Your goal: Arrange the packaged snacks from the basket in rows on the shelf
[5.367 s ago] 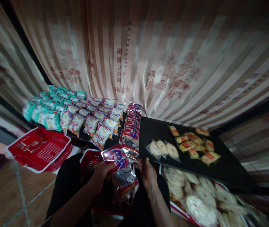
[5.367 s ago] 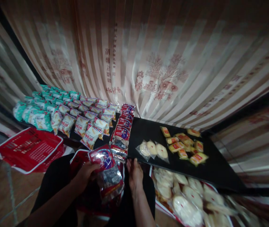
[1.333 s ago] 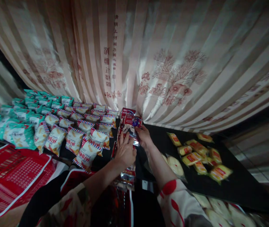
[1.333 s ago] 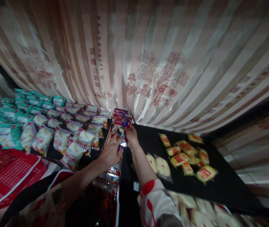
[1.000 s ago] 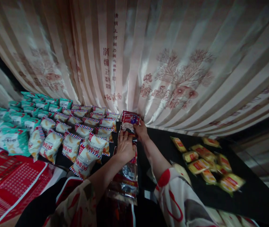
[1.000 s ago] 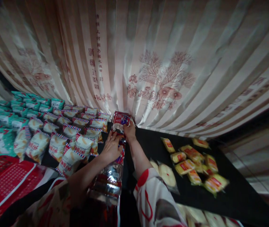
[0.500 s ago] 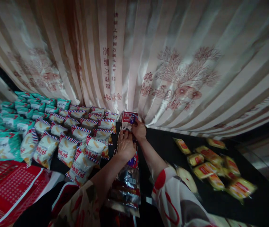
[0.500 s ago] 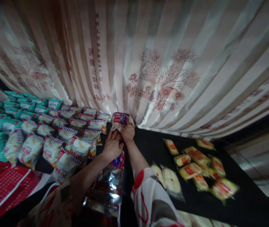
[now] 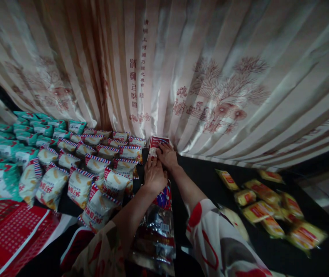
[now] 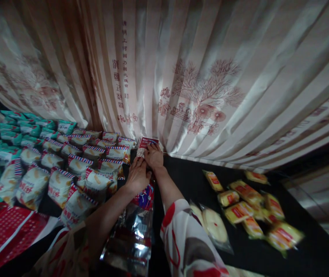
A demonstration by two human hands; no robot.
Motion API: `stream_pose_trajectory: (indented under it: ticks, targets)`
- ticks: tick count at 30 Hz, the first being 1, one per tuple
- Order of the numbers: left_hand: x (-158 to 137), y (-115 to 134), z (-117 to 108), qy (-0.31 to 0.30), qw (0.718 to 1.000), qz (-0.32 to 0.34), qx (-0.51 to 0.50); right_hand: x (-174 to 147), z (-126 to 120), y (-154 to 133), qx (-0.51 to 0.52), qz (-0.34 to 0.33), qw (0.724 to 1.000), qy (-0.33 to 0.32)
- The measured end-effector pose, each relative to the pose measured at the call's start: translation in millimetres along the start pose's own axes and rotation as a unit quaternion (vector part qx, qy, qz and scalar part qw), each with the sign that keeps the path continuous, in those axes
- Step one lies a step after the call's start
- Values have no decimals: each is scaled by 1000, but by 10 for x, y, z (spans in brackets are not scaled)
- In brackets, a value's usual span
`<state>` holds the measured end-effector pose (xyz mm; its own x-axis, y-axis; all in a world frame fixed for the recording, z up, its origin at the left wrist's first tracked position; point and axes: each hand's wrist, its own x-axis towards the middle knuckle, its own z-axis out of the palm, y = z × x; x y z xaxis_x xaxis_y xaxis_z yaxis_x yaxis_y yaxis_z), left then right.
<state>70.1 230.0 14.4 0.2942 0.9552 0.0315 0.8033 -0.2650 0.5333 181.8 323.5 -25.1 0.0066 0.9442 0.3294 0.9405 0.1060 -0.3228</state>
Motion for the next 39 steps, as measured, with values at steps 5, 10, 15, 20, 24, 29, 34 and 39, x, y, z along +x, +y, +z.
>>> stream_pose_trajectory:
  ticks: [5, 10, 15, 20, 24, 29, 34, 39]
  targets:
    - [49, -4, 28, 12, 1000, -1, 2, 32, 11, 2, -9, 21, 1000, -20]
    - [102, -16, 61, 12, 1000, -1, -2, 92, 48, 26, -1, 26, 999, -21]
    - [172, -26, 73, 12, 1000, 4, 6, 133, 94, 73, 8, 41, 999, -34]
    - [194, -50, 105, 22, 1000, 13, 12, 149, 133, 114, 5, 18, 1000, 5]
    - [178, -47, 103, 38, 999, 20, 10, 118, 108, 130, 34, 12, 998, 57]
    - [67, 1, 5, 48, 998, 29, 5, -69, -55, 123, 73, 12, 994, 76]
    - [-210, 71, -117, 69, 995, 67, -18, -415, -324, 7, 126, 15, 988, 91]
    - [-866, 99, -308, 98, 975, 104, -167, -1050, -725, -370, 228, 34, 966, 114]
